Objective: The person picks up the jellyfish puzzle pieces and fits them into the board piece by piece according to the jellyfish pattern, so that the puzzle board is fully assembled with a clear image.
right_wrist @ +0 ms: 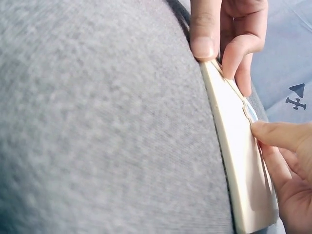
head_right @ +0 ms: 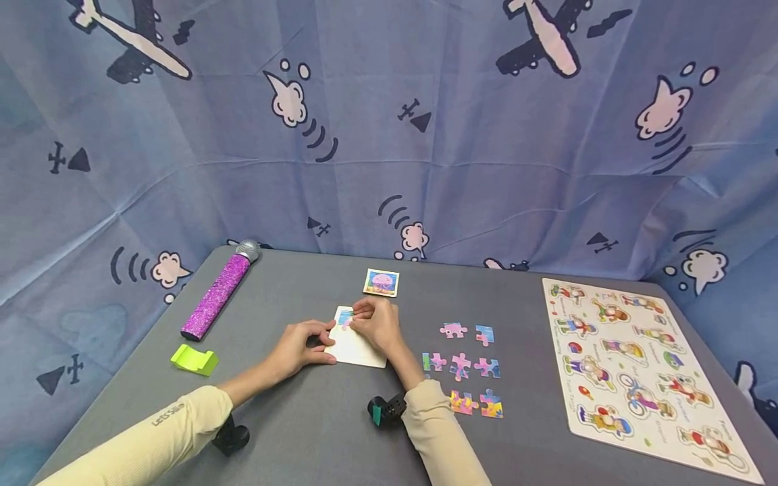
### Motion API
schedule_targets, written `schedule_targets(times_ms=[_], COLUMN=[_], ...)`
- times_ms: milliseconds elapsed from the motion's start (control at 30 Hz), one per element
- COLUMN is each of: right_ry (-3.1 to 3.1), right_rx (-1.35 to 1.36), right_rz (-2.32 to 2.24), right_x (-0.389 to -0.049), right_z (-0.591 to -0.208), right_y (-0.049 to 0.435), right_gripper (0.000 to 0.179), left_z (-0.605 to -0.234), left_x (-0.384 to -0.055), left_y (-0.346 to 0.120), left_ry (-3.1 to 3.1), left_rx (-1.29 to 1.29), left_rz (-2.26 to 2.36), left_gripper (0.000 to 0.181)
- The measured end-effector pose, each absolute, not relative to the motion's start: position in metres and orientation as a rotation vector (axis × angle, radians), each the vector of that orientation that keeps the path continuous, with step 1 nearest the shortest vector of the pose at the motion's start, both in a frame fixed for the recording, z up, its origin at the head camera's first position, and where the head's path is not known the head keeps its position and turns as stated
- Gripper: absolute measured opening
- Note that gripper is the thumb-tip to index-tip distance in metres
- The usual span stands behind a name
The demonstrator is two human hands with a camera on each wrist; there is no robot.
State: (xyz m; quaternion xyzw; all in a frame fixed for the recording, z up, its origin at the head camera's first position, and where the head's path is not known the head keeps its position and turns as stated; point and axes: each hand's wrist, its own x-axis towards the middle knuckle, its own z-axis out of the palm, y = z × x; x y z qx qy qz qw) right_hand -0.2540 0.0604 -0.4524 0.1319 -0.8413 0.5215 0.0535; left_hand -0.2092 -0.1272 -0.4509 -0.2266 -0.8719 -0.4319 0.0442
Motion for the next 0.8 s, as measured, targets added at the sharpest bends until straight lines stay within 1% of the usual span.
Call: schedule_targets(times_ms=[400,800], right_ry=[-2.54,-2.473], right_rx=[0.363,0.389], right_rz=[1.537,1.723], right_x=[-0.2525,-0.2537], right_z=[-0.4542,-0.4546], right_y=[0.0576,0.0639], right_gripper=[0.023,0.023], left_z=[-0.4487,-0.45], left_x=[-0.2078,-0.2095], left_y=[-0.1269,-0.1255], left_ry=[-2.643,-2.664], left_rx=[-0.717,-0.717], left_rz=[-1.302,-1.288], left_gripper=[0.025,0.024])
